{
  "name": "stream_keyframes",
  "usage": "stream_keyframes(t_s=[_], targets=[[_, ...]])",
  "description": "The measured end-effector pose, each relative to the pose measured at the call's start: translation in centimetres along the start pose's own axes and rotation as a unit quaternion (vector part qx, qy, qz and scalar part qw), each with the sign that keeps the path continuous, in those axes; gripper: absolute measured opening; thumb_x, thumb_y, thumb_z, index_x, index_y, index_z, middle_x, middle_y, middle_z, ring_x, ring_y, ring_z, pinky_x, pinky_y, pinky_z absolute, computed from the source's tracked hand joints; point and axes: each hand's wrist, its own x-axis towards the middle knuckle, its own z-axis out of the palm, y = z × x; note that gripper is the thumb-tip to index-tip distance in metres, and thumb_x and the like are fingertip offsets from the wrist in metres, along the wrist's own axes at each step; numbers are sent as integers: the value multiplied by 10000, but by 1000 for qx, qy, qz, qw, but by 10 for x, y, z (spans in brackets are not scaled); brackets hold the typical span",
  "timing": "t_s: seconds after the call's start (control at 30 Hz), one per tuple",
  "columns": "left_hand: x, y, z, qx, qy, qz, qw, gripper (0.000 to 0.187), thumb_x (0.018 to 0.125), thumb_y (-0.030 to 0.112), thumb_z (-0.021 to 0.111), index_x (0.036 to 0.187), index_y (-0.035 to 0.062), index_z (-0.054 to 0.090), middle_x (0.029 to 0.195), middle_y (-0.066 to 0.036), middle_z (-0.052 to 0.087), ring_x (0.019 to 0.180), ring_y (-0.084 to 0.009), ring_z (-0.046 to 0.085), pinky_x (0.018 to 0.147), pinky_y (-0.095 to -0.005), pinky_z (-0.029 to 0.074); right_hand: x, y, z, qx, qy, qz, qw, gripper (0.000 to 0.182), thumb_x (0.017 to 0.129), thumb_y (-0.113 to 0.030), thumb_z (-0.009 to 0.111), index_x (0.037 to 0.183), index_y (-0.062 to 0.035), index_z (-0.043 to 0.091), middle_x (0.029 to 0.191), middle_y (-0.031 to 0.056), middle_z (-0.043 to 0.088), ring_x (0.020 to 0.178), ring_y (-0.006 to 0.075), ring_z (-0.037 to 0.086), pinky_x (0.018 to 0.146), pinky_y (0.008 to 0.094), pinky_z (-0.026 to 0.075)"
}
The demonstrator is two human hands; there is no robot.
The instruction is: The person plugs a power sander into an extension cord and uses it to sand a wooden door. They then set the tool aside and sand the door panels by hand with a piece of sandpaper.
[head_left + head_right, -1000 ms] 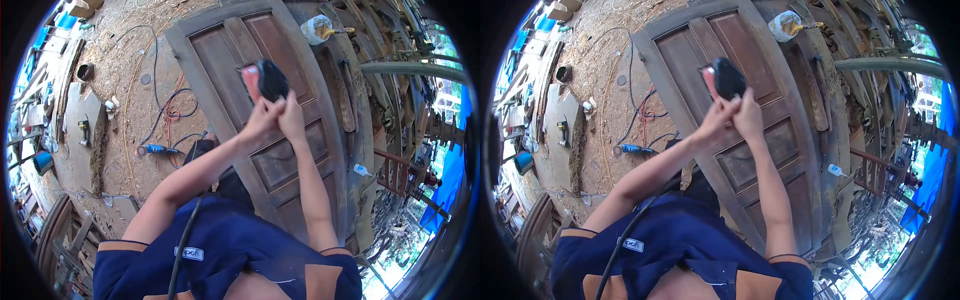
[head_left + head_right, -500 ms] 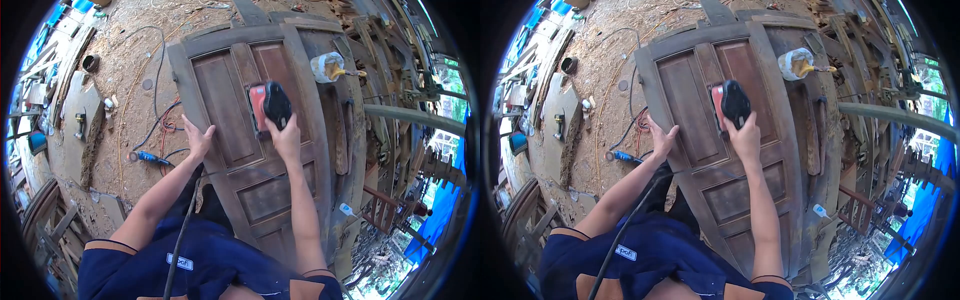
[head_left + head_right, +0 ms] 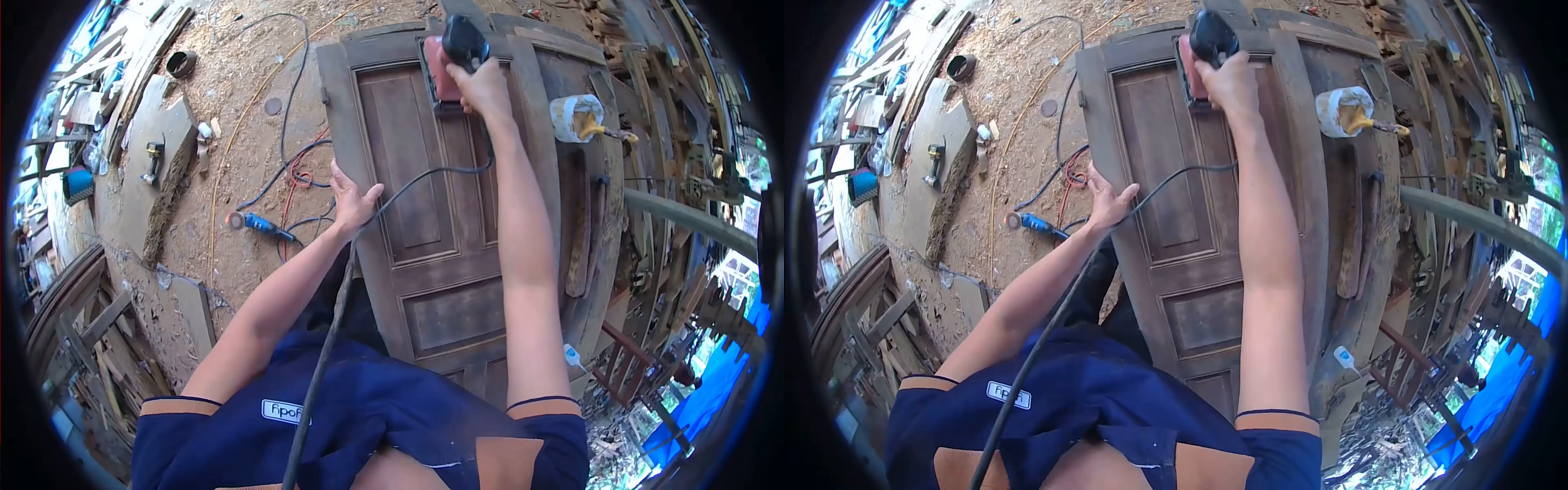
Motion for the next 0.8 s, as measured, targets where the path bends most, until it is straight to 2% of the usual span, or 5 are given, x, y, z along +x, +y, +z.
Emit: stream_keyframes(t_s=[0.17,0.2,0.33,0.43,0.8], targets=[[4,-7,3,3,4,15,1000,1169,766,306,776,1457,-27,-105,1423,-326,197,1338,-445,262,1119,-437,263,-107,65,-11,0,-13,48,999,647,772,-410,731,1102,73,452,882,307,656,871,438,662,790,484,513],[6,-6,3,3,-2,12,1000,1169,766,306,776,1457,-27,-105,1423,-326,197,1338,-445,262,1119,-437,263,-125,103,0,-39,57,-32,997,535,803,-333,739,1036,55,454,572,132,599,421,195,594,377,331,454],[3,19,-12,6,-30,-13,999,1160,779,308,770,1457,-25,-111,1442,-327,170,1346,-430,263,1123,-428,264,-219,155,-15,-12,75,-36,996,485,802,-285,746,1054,47,500,638,131,612,460,209,592,463,361,441],[0,20,-9,17,-39,-36,998,1152,786,297,763,1457,-22,-116,1450,-319,160,1345,-427,270,1121,-421,269,-265,153,-26,12,64,11,998,514,809,-257,743,1141,46,493,903,215,676,824,341,683,694,396,505],[-6,4,-9,30,-37,30,998,1122,807,281,743,1434,-74,-117,1444,-365,106,1364,-460,187,1140,-447,197,-132,76,-14,3,62,-34,997,533,793,-343,739,1049,36,466,854,315,643,861,476,629,701,516,498]])
